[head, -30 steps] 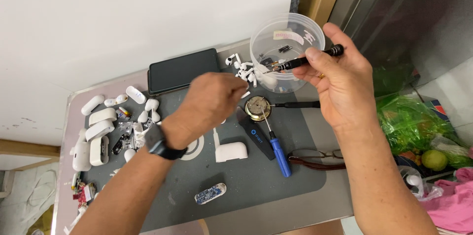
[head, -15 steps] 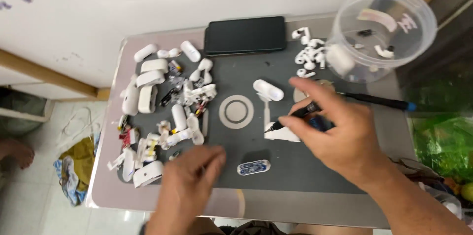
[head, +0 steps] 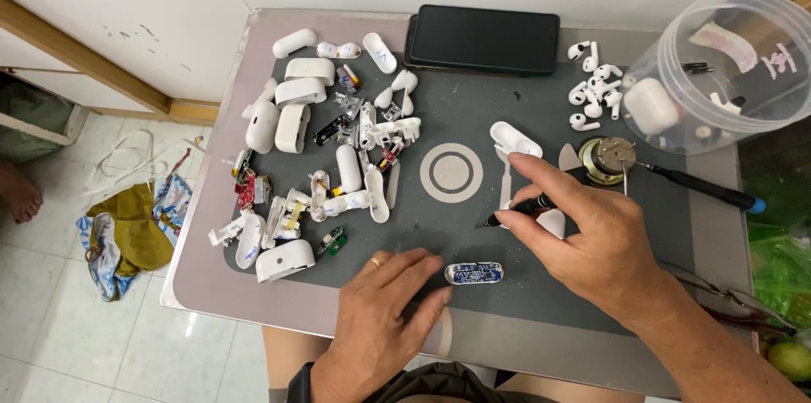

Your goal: Disassembling and inspecting internal components of wireless earbuds on a repair bench

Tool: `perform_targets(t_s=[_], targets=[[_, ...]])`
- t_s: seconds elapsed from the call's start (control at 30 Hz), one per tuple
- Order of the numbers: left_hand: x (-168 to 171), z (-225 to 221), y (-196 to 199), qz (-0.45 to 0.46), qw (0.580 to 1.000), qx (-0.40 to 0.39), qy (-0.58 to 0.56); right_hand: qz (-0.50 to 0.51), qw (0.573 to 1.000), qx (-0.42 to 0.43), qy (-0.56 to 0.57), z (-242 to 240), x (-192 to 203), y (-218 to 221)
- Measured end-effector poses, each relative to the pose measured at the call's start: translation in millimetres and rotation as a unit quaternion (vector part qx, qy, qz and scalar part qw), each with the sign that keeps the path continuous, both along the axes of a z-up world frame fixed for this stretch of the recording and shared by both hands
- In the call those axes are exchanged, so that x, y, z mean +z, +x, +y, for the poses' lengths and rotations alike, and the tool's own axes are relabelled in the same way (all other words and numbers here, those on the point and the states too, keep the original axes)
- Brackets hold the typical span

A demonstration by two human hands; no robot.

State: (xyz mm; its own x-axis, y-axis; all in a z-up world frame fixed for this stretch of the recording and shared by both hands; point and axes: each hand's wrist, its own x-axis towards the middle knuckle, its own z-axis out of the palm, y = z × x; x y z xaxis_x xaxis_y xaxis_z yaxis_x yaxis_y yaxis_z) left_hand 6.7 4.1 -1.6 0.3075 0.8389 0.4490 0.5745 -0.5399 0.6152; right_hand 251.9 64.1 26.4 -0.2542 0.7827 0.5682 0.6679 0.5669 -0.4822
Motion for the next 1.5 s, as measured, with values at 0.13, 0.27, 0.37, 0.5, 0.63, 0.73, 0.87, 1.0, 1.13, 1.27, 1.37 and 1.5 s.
perform_targets(t_s=[0.13, 0.27, 0.37, 0.5, 0.63, 0.73, 0.87, 1.0, 1.13, 1.27, 1.37, 1.5], targets=[[-1.0, -0.6, 0.8, -0.009, 1.000, 0.006, 0.011, -0.008, 1.000, 0.007, 0.021, 1.7, -0.3, -0.6], [-0.4, -0.1, 1.3, -0.011, 1.000, 0.008, 0.005, 0.014, 1.000, -0.006, 0.015, -0.6, 5.6, -0.2], [1.8, 0.1, -0.2, -0.002, 1.000, 0.003, 0.003, 0.039, 0.998, -0.044, -0.014, -10.5, 20.7, 0.7], [2.5, -0.4, -0.7, 0.024, 0.999, -0.024, 0.000, 0.167, 0.968, -0.143, -0.121, -39.0, 35.0, -5.0], [0.7, 1.4, 4.7, 0.023, 0.999, -0.036, 0.006, 0.300, 0.920, -0.200, -0.153, -66.3, 20.1, -8.3], [1.0, 3.9, 12.3, 0.003, 0.998, -0.067, -0.003, 0.394, 0.871, -0.247, -0.154, -83.0, -8.4, -6.6], [-9.8, 6.4, 20.4, 0.001, 0.999, -0.051, -0.020, 0.493, 0.810, -0.276, -0.157, -94.9, -30.2, -5.2], [-9.5, 9.4, 22.6, -0.005, 0.999, -0.046, -0.015, 0.510, 0.785, -0.303, -0.177, -95.7, -32.9, -6.8], [-7.3, 9.1, 23.5, -0.024, 0.998, -0.057, -0.010, 0.517, 0.776, -0.310, -0.186, -94.2, -32.5, -8.0], [-10.5, 10.3, 23.5, -0.016, 0.998, -0.059, -0.012, 0.522, 0.775, -0.305, -0.182, -93.9, -33.5, -7.9], [-12.5, 11.1, 22.9, -0.011, 0.998, -0.061, -0.009, 0.516, 0.777, -0.307, -0.190, -94.4, -32.8, -8.1], [-15.2, 11.5, 22.2, -0.007, 0.998, -0.065, -0.003, 0.507, 0.783, -0.297, -0.201, -95.4, -27.7, -9.8]])
